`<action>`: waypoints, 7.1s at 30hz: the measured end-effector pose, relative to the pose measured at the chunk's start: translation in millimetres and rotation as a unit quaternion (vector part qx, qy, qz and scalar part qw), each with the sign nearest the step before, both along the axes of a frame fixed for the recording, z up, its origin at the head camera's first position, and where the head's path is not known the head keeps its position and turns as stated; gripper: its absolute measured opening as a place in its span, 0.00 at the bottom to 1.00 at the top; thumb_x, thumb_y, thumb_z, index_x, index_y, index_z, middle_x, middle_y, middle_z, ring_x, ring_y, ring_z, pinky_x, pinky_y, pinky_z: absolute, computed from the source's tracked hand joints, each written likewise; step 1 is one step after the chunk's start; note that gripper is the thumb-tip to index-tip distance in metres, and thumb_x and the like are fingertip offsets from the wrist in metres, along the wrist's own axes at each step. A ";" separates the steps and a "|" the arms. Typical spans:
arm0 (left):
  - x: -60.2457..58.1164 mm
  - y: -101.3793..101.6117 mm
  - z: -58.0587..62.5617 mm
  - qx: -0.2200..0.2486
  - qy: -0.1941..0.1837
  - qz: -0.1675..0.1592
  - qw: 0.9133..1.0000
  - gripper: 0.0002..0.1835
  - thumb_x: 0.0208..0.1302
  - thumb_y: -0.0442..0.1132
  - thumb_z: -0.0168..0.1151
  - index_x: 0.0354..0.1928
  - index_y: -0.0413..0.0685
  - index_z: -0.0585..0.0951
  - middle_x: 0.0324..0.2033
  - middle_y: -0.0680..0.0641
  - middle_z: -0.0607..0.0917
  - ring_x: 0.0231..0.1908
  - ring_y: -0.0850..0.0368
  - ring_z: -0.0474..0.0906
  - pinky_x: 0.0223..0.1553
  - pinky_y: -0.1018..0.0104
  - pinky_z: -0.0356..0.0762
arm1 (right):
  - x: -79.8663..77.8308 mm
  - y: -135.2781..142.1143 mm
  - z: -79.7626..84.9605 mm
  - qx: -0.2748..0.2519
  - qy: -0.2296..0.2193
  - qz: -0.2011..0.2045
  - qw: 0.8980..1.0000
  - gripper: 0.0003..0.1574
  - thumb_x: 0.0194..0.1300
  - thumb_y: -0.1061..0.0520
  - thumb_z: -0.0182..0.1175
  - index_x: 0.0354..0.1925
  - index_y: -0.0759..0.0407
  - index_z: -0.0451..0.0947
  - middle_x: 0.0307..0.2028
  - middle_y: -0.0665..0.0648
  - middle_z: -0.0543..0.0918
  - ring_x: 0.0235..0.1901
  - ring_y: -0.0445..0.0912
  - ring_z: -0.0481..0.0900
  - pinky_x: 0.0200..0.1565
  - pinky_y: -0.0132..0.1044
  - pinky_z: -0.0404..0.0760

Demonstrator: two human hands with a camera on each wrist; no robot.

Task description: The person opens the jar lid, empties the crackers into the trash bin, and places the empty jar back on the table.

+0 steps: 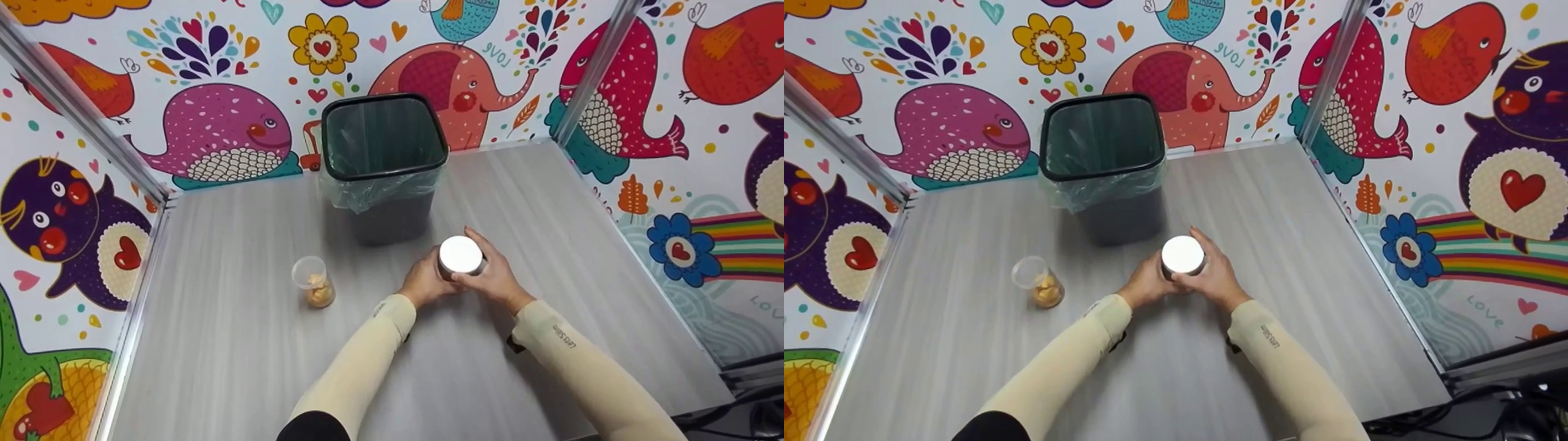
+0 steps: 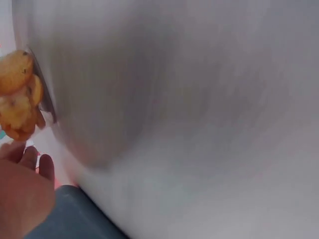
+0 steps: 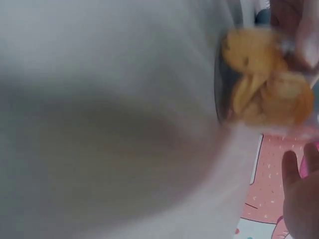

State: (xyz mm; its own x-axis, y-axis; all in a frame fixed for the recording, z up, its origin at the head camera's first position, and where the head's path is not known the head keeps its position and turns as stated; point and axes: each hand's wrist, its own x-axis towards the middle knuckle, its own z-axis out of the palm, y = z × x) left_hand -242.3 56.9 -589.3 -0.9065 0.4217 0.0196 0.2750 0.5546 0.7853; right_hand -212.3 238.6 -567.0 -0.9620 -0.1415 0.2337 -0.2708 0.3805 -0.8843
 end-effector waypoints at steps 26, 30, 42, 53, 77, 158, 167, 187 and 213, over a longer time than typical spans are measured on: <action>-2.5 -4.4 -6.0 0.013 0.032 0.000 0.999 0.48 0.39 0.51 0.84 0.65 0.48 0.74 0.55 0.49 0.83 0.56 0.60 0.77 0.58 0.66 0.72 | -2.2 -3.9 24.7 0.001 0.028 0.055 0.998 0.54 0.38 0.60 0.84 0.64 0.66 0.73 0.66 0.64 0.72 0.67 0.56 0.67 0.63 0.32 0.64; -3.3 -2.5 -5.5 0.014 0.025 -0.013 1.000 0.49 0.36 0.52 0.85 0.65 0.50 0.75 0.54 0.52 0.84 0.54 0.63 0.77 0.57 0.68 0.72 | -4.2 5.5 26.9 0.008 0.002 0.085 0.996 0.55 0.39 0.60 0.84 0.66 0.63 0.72 0.68 0.63 0.70 0.68 0.55 0.66 0.65 0.37 0.64; -7.7 -1.8 -5.5 -0.031 0.054 0.006 0.998 0.46 0.40 0.55 0.82 0.64 0.49 0.75 0.53 0.49 0.84 0.54 0.57 0.79 0.57 0.64 0.73 | 21.0 -17.3 21.5 -0.045 -0.002 -0.032 0.998 0.58 0.49 0.60 0.79 0.72 0.69 0.60 0.69 0.68 0.66 0.67 0.58 0.65 0.64 0.55 0.63; -9.4 -1.8 -6.1 -0.024 0.039 0.003 0.999 0.48 0.38 0.56 0.82 0.65 0.49 0.74 0.54 0.50 0.84 0.54 0.60 0.78 0.57 0.65 0.73 | -0.3 1.1 32.0 -0.008 -0.037 0.053 0.998 0.56 0.45 0.61 0.81 0.70 0.65 0.66 0.71 0.64 0.64 0.70 0.56 0.61 0.67 0.55 0.60; -4.1 1.6 -1.0 -0.022 0.015 -0.005 1.000 0.50 0.39 0.55 0.83 0.67 0.51 0.73 0.57 0.51 0.82 0.56 0.60 0.77 0.59 0.64 0.71 | 11.0 1.0 25.1 -0.057 -0.035 0.032 0.997 0.55 0.48 0.63 0.79 0.71 0.67 0.64 0.70 0.67 0.65 0.69 0.58 0.63 0.65 0.58 0.62; -3.2 0.9 -3.4 -0.039 0.018 0.001 0.999 0.52 0.37 0.57 0.83 0.68 0.52 0.72 0.56 0.51 0.83 0.56 0.59 0.78 0.58 0.64 0.72 | 24.4 -3.3 24.8 -0.054 -0.032 -0.001 0.998 0.54 0.51 0.64 0.76 0.71 0.72 0.60 0.67 0.67 0.69 0.66 0.59 0.66 0.65 0.57 0.62; -4.1 2.3 -3.4 -0.040 0.027 -0.002 0.999 0.51 0.38 0.56 0.82 0.68 0.51 0.72 0.56 0.51 0.83 0.55 0.59 0.78 0.58 0.63 0.72 | 16.7 -1.2 26.1 -0.048 -0.037 0.018 0.998 0.55 0.50 0.65 0.77 0.71 0.73 0.61 0.65 0.67 0.71 0.64 0.58 0.69 0.63 0.56 0.65; -4.8 1.5 -4.6 -0.032 0.028 -0.001 0.999 0.49 0.38 0.55 0.82 0.66 0.49 0.73 0.54 0.50 0.84 0.54 0.59 0.79 0.58 0.64 0.73 | 14.3 -0.9 22.3 -0.060 -0.039 0.027 0.997 0.57 0.50 0.63 0.78 0.73 0.68 0.60 0.68 0.65 0.69 0.66 0.56 0.67 0.64 0.56 0.63; -5.0 1.4 -3.8 -0.039 0.021 -0.002 0.999 0.51 0.39 0.56 0.82 0.68 0.51 0.71 0.56 0.51 0.83 0.55 0.59 0.78 0.58 0.62 0.73 | 9.2 3.7 31.4 -0.053 -0.058 0.057 0.995 0.56 0.48 0.66 0.77 0.71 0.71 0.61 0.67 0.66 0.70 0.65 0.58 0.67 0.63 0.58 0.63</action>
State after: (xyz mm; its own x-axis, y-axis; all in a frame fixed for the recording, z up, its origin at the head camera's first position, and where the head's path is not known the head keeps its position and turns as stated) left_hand -247.3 58.3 -593.1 -0.9038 0.4272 0.0247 0.3096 0.6130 0.7269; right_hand -203.2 242.4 -535.6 -0.9624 -0.2321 0.1414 -0.2006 0.2557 -0.9457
